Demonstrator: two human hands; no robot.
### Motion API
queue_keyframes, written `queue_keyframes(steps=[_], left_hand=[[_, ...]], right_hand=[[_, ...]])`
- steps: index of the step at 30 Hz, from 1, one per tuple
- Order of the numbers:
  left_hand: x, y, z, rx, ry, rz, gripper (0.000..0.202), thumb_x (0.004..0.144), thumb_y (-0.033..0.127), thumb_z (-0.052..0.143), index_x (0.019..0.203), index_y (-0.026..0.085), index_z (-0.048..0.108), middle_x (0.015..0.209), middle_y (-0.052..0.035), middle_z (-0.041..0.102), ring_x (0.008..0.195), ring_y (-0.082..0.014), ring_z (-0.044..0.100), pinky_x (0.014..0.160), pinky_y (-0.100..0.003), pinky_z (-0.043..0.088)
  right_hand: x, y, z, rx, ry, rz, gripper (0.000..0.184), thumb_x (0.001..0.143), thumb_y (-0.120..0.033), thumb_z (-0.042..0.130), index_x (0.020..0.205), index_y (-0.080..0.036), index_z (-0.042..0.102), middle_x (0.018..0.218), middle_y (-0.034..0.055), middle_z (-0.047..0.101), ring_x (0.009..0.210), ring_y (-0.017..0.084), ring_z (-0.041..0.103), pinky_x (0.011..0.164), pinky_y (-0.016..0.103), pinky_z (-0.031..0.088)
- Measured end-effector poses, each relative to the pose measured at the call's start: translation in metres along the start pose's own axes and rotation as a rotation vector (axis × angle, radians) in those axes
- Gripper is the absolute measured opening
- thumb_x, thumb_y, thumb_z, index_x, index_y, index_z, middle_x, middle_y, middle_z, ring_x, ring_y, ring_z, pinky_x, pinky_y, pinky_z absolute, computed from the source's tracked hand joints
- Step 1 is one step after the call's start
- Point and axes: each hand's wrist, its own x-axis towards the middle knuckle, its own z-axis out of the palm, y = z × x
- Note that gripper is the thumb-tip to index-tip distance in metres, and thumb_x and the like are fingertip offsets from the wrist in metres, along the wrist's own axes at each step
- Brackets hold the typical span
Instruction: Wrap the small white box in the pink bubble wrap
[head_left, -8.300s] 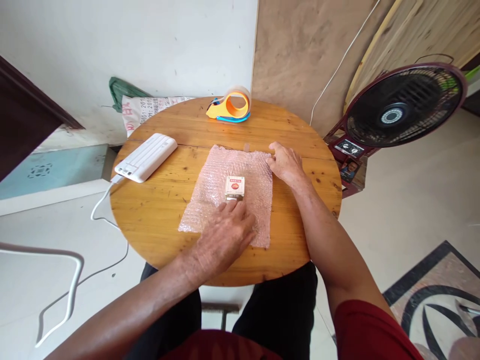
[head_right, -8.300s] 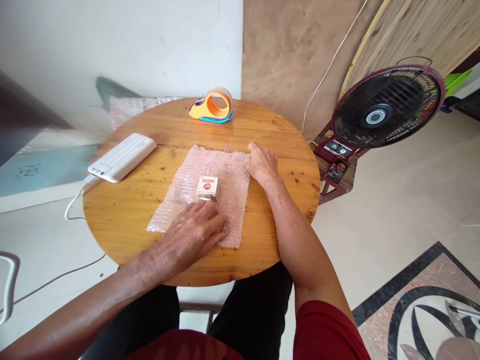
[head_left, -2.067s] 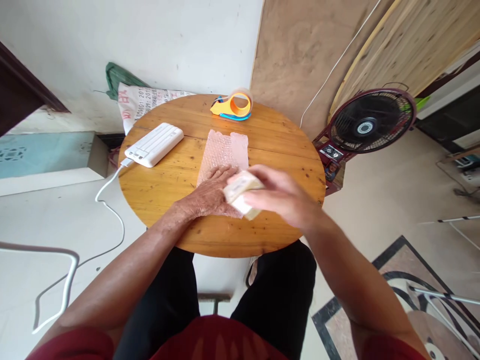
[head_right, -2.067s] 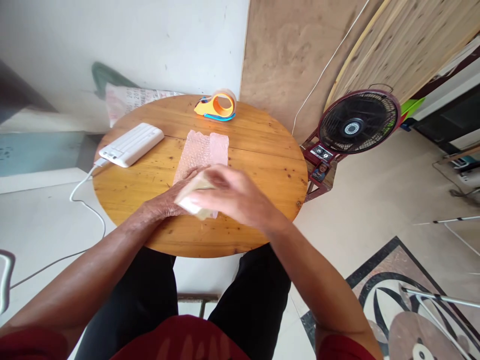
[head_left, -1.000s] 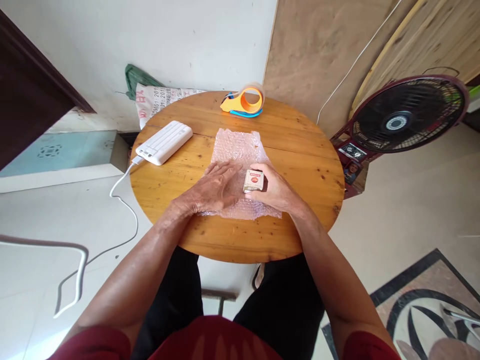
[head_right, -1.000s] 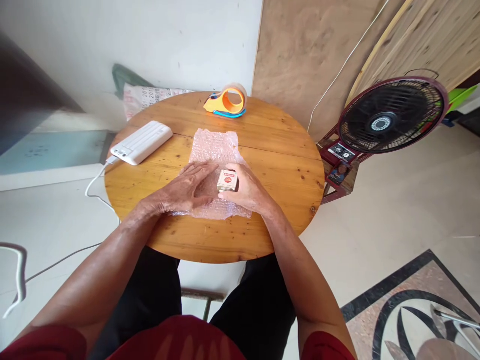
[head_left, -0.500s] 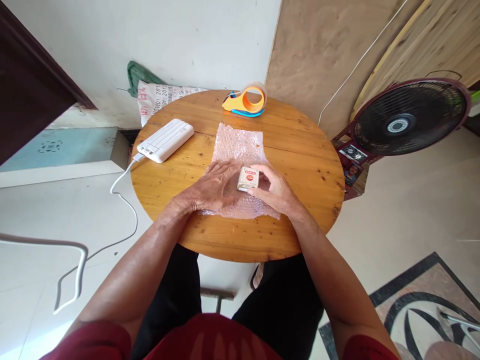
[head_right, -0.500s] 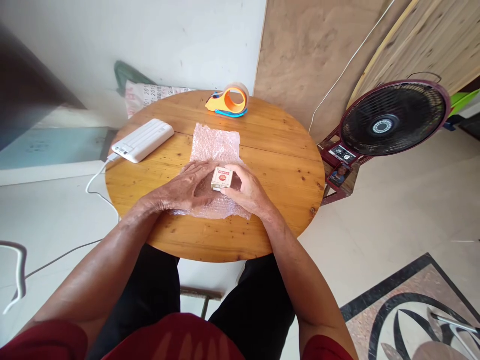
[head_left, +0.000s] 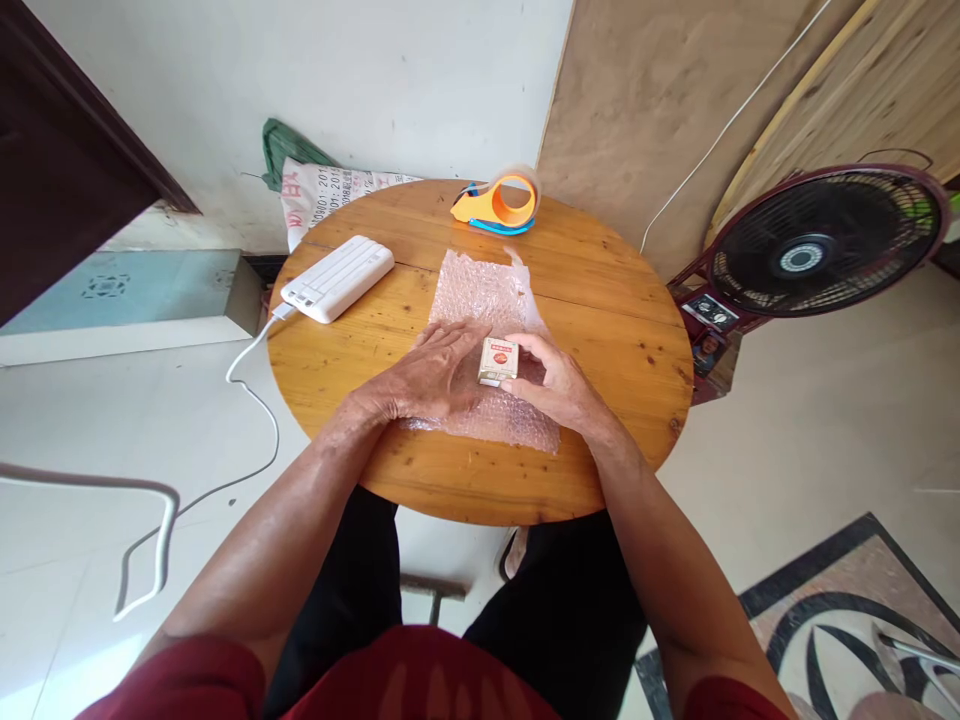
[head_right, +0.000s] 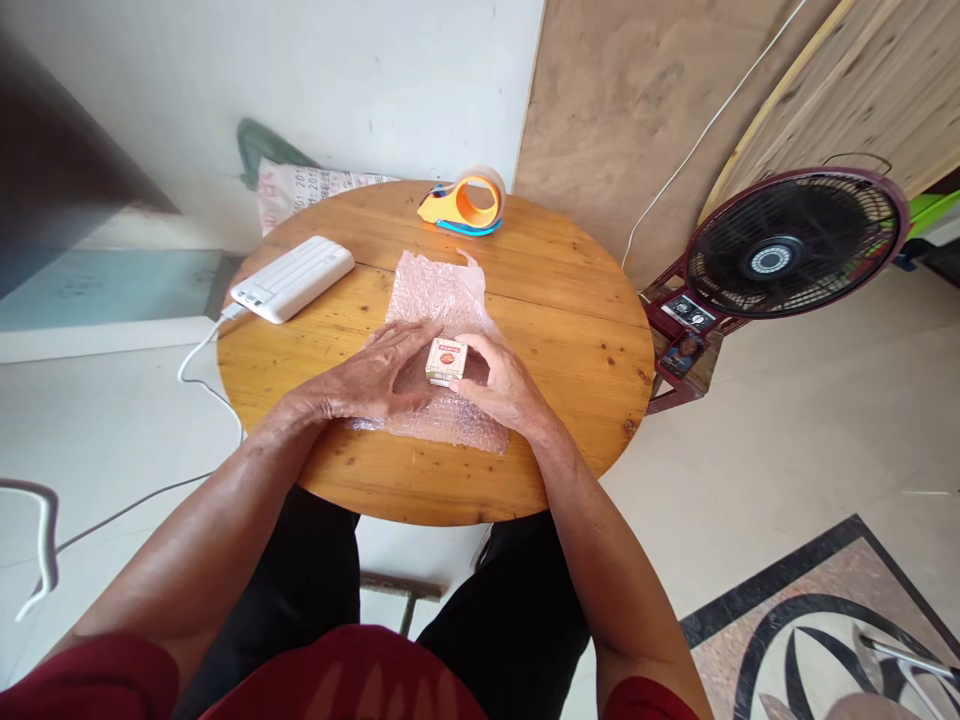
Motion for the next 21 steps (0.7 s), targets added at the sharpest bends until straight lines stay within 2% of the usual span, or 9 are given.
queue_keyframes(steps=[7, 10, 13, 15, 18, 21], left_hand=[[-0.0006, 0.0012, -0.0021, -0.044, 0.017, -0.004, 0.088, 0.081, 0.043, 0.06, 0.154, 0.011, 0.024, 0.161, -0.018, 0.028, 0.152, -0.0328, 0.017, 0.124, -0.052, 0.012], [-0.0028, -0.0004, -0.0045, -0.133, 0.101, -0.01, 0.086, 0.078, 0.037, 0.06, 0.154, 0.013, 0.027, 0.16, -0.0162, 0.031, 0.15, -0.0324, 0.024, 0.123, -0.051, 0.02], [-0.0054, -0.0018, -0.0066, -0.265, 0.222, 0.008, 0.079, 0.078, 0.033, 0.058, 0.151, 0.015, 0.034, 0.155, -0.0134, 0.041, 0.145, -0.0301, 0.034, 0.121, -0.049, 0.027], [-0.0061, -0.0019, -0.0064, -0.322, 0.26, 0.024, 0.075, 0.077, 0.032, 0.059, 0.149, 0.017, 0.039, 0.151, -0.0119, 0.047, 0.141, -0.0295, 0.04, 0.119, -0.049, 0.031], [-0.0048, -0.0014, -0.0032, -0.292, 0.225, 0.031, 0.077, 0.076, 0.028, 0.059, 0.149, 0.018, 0.037, 0.148, -0.0116, 0.05, 0.138, -0.0299, 0.045, 0.117, -0.05, 0.035], [-0.0021, -0.0011, 0.0011, -0.177, 0.175, 0.031, 0.08, 0.075, 0.025, 0.058, 0.15, 0.016, 0.035, 0.151, -0.0134, 0.046, 0.139, -0.0311, 0.042, 0.118, -0.05, 0.033]], right_hand=[[0.0, 0.0017, 0.0018, -0.025, 0.017, -0.011, 0.051, 0.076, -0.025, 0.069, 0.125, -0.02, 0.056, 0.123, 0.0083, 0.066, 0.111, 0.025, 0.063, 0.099, 0.04, 0.047], [-0.0005, 0.0008, 0.0032, -0.057, 0.024, 0.002, 0.054, 0.077, -0.025, 0.068, 0.128, -0.02, 0.054, 0.124, 0.0098, 0.065, 0.112, 0.026, 0.063, 0.1, 0.042, 0.047], [-0.0009, -0.001, 0.0035, -0.086, 0.028, 0.007, 0.052, 0.078, -0.026, 0.066, 0.128, -0.021, 0.054, 0.123, 0.0095, 0.065, 0.113, 0.026, 0.062, 0.1, 0.043, 0.047], [-0.0011, -0.0018, 0.0032, -0.094, 0.026, 0.006, 0.051, 0.079, -0.026, 0.066, 0.128, -0.022, 0.054, 0.123, 0.009, 0.065, 0.112, 0.026, 0.063, 0.099, 0.043, 0.048], [-0.0014, -0.0016, 0.0027, -0.088, 0.026, -0.004, 0.05, 0.079, -0.026, 0.065, 0.129, -0.023, 0.054, 0.123, 0.0081, 0.065, 0.111, 0.025, 0.063, 0.099, 0.043, 0.048], [-0.0019, 0.0003, 0.0033, -0.072, 0.023, 0.002, 0.051, 0.081, -0.027, 0.064, 0.131, -0.023, 0.053, 0.124, 0.0082, 0.066, 0.113, 0.026, 0.062, 0.099, 0.043, 0.048]])
